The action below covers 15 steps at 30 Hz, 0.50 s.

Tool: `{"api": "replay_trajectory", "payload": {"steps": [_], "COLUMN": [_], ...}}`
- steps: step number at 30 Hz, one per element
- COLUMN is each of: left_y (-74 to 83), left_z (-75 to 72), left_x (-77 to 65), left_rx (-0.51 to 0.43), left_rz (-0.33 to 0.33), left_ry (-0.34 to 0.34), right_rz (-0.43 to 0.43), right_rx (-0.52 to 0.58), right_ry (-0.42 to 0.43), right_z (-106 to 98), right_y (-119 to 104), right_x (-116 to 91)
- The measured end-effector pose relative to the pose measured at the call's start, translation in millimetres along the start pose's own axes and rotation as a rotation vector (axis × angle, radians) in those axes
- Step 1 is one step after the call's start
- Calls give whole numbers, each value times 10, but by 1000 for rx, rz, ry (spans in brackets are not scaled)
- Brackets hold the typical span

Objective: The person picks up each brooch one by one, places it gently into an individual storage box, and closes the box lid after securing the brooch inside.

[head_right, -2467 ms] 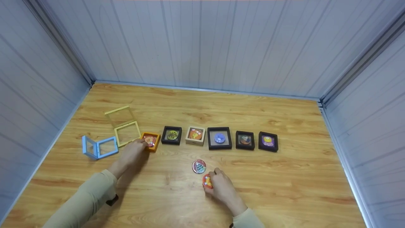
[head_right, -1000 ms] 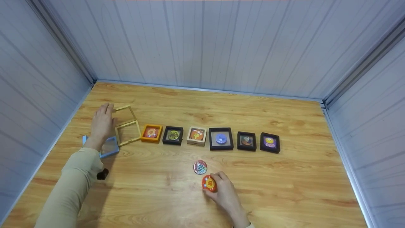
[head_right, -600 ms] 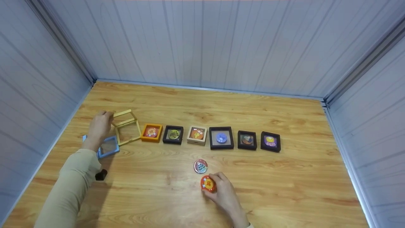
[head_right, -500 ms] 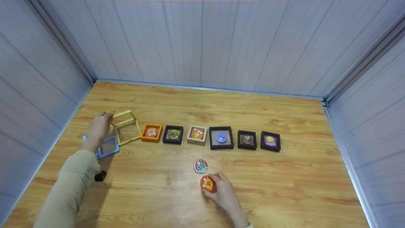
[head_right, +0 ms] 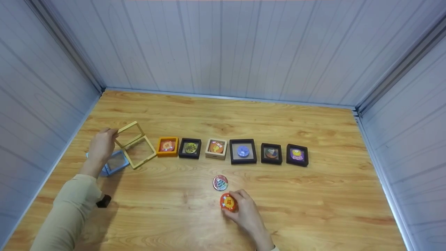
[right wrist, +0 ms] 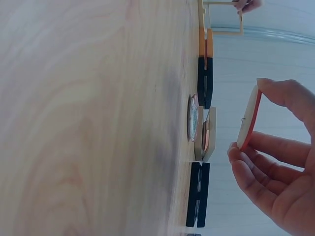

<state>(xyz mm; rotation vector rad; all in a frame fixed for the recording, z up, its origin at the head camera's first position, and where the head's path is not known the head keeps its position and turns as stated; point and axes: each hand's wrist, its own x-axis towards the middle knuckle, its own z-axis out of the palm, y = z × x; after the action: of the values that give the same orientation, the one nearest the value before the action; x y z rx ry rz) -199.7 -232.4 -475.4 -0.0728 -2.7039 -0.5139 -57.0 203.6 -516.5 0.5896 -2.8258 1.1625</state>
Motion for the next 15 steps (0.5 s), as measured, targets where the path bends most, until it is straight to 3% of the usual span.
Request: {"api": "replay_trajectory", "payload": {"steps": [8, 15], "left_y": [120, 255], "left_z": [-149, -275], "left_x": [-128, -315], "left_rx": [0, -41], "left_rz": [10, 27], "left_ry": [27, 45], "right_rz": [22, -34], "right_rx": [-20, -27], "right_ry": [-7, 43], "right_z": [-14, -6], "right_y": [-12, -5], "right_x": [-18, -24]}}
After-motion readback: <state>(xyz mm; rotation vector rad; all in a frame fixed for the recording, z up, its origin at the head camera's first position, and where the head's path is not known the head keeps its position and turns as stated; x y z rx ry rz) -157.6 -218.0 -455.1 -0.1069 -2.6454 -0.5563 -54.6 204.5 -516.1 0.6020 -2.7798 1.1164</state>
